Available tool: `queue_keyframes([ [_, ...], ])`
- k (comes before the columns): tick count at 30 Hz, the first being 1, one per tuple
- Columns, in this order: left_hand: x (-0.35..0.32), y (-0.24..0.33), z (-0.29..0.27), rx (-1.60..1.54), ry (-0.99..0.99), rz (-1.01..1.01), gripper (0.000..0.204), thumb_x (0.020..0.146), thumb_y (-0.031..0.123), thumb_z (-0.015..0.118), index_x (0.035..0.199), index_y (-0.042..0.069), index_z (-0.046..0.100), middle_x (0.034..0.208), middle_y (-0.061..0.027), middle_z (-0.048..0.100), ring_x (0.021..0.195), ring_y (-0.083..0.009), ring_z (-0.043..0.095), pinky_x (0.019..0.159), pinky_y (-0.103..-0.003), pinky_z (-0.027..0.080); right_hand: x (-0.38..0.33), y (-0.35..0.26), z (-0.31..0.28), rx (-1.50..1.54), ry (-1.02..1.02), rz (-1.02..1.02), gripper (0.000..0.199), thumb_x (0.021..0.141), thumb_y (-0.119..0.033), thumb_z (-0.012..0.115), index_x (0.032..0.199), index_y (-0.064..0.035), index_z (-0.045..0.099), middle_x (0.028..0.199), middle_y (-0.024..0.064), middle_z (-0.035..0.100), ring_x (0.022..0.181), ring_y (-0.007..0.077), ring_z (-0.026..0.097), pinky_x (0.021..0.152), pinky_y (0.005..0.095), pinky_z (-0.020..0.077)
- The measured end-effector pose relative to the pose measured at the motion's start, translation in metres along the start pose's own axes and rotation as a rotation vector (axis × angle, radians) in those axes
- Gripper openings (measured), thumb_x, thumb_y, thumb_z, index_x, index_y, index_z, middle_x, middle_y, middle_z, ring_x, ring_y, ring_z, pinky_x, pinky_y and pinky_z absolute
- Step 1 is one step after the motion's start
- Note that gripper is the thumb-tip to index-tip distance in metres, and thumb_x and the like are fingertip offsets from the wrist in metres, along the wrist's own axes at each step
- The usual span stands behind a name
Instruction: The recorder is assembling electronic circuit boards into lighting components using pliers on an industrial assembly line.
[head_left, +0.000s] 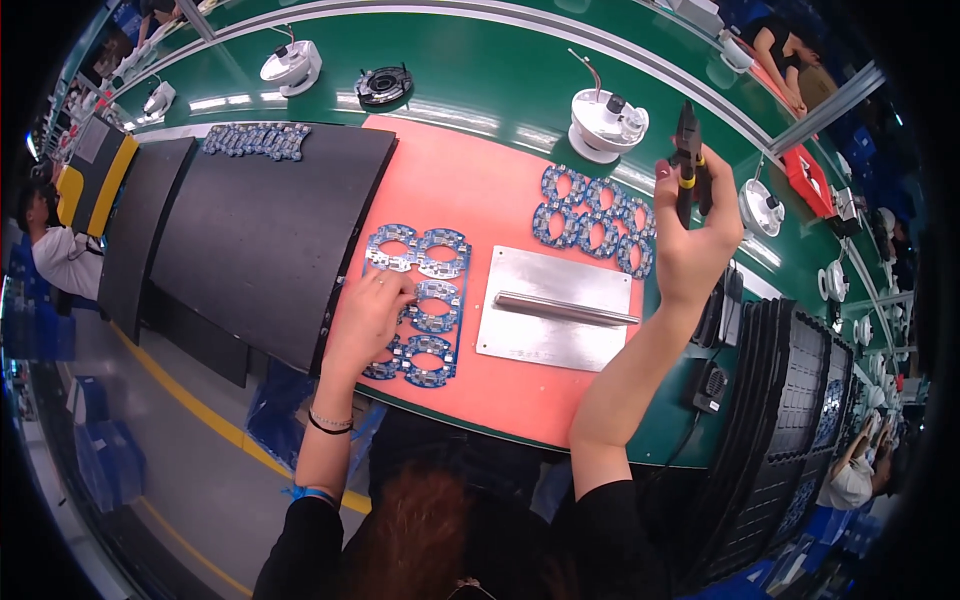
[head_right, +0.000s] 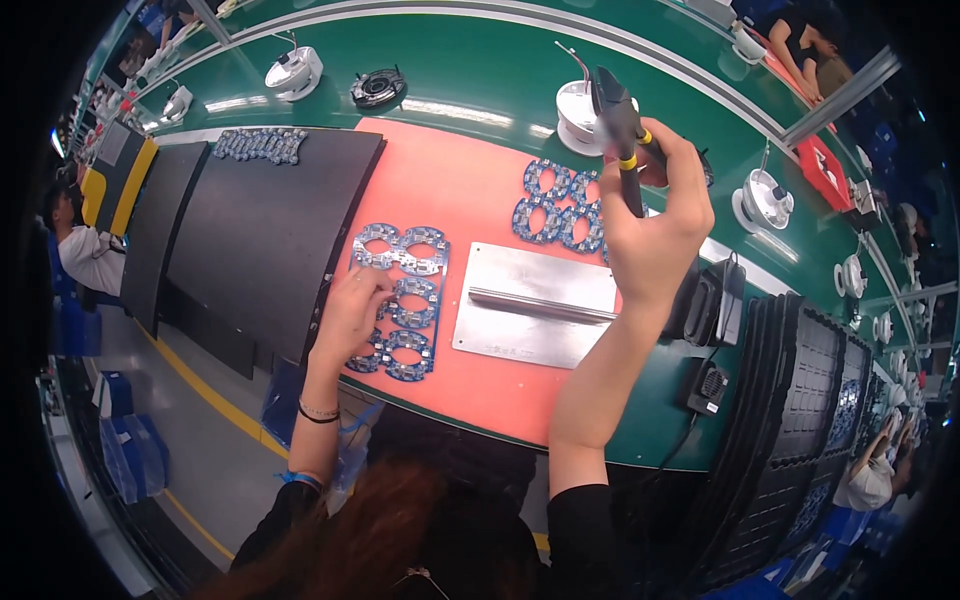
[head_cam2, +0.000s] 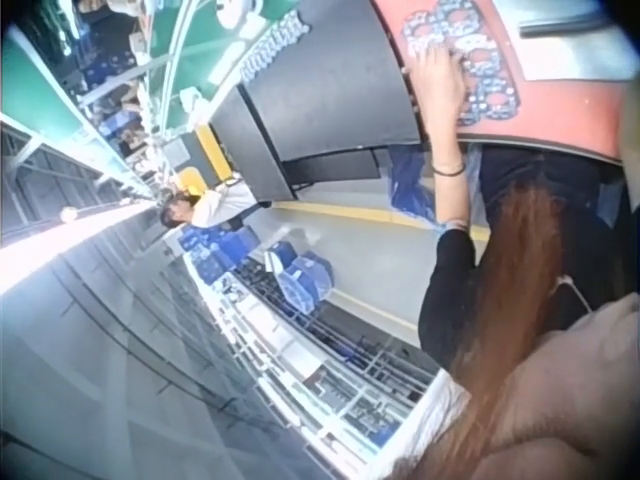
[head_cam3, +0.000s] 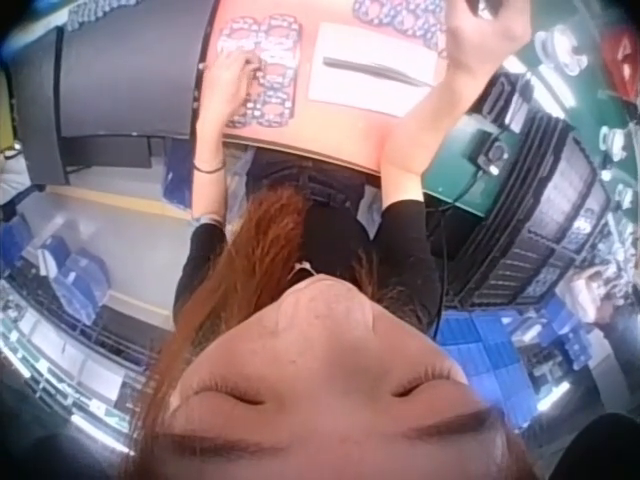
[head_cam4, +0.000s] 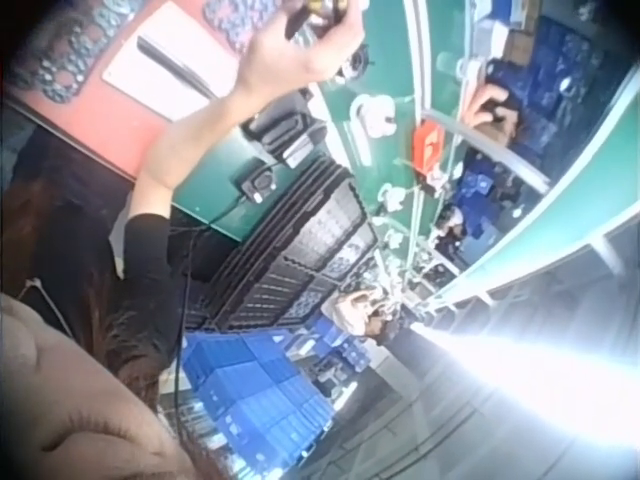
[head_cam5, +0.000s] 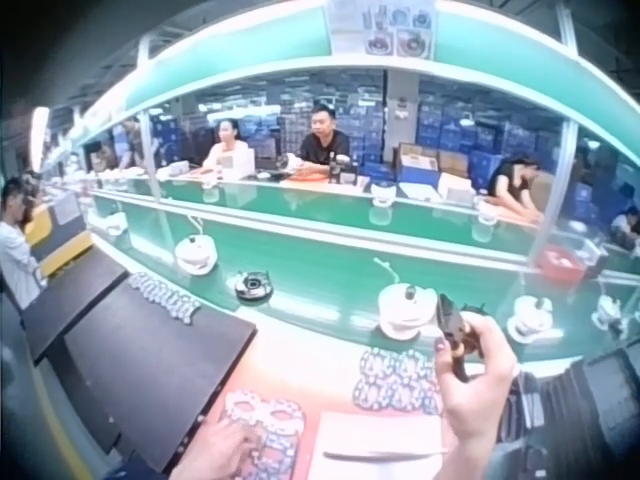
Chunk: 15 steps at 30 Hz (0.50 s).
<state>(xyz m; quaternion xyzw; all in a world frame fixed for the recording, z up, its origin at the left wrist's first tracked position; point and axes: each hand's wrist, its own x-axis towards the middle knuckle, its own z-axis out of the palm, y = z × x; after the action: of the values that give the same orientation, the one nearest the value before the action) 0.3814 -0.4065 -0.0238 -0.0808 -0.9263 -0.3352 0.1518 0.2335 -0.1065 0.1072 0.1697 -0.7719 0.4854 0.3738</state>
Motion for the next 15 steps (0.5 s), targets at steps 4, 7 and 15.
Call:
queue_keyframes([
  [4, -0.004, 0.005, -0.013, -0.025, 0.087, -0.051, 0.006, 0.089, 0.000, 0.067, 0.093, 0.000, 0.063, 0.088, -0.0126, 0.067, 0.081, -0.0308, 0.066, 0.073, -0.040, 0.051, 0.001, -0.003, -0.003, -0.077, -0.014, 0.031, 0.036, 0.077, -0.002, 0.075, 0.112, -0.0026, 0.068, 0.088, 0.0072, 0.068, 0.075, 0.0160, 0.063, 0.074, 0.0299, 0.0504],
  [7, -0.008, 0.004, -0.013, 0.017, 0.081, 0.034, 0.008, 0.088, 0.002, 0.070, 0.094, 0.000, 0.065, 0.089, -0.0117, 0.068, 0.083, -0.0304, 0.066, 0.074, -0.039, 0.052, 0.000, 0.000, -0.004, -0.068, -0.017, 0.021, 0.037, 0.077, -0.002, 0.075, 0.112, -0.0029, 0.068, 0.089, 0.0069, 0.068, 0.076, 0.0161, 0.063, 0.074, 0.0299, 0.0506],
  [15, -0.005, -0.002, -0.011, 0.087, 0.043, 0.059, 0.010, 0.085, 0.001, 0.072, 0.094, 0.000, 0.069, 0.090, -0.0105, 0.068, 0.086, -0.0291, 0.067, 0.076, -0.040, 0.054, 0.000, -0.002, -0.002, -0.069, -0.024, 0.015, 0.036, 0.076, -0.002, 0.075, 0.112, -0.0027, 0.068, 0.090, 0.0073, 0.068, 0.075, 0.0161, 0.064, 0.074, 0.0304, 0.0509],
])
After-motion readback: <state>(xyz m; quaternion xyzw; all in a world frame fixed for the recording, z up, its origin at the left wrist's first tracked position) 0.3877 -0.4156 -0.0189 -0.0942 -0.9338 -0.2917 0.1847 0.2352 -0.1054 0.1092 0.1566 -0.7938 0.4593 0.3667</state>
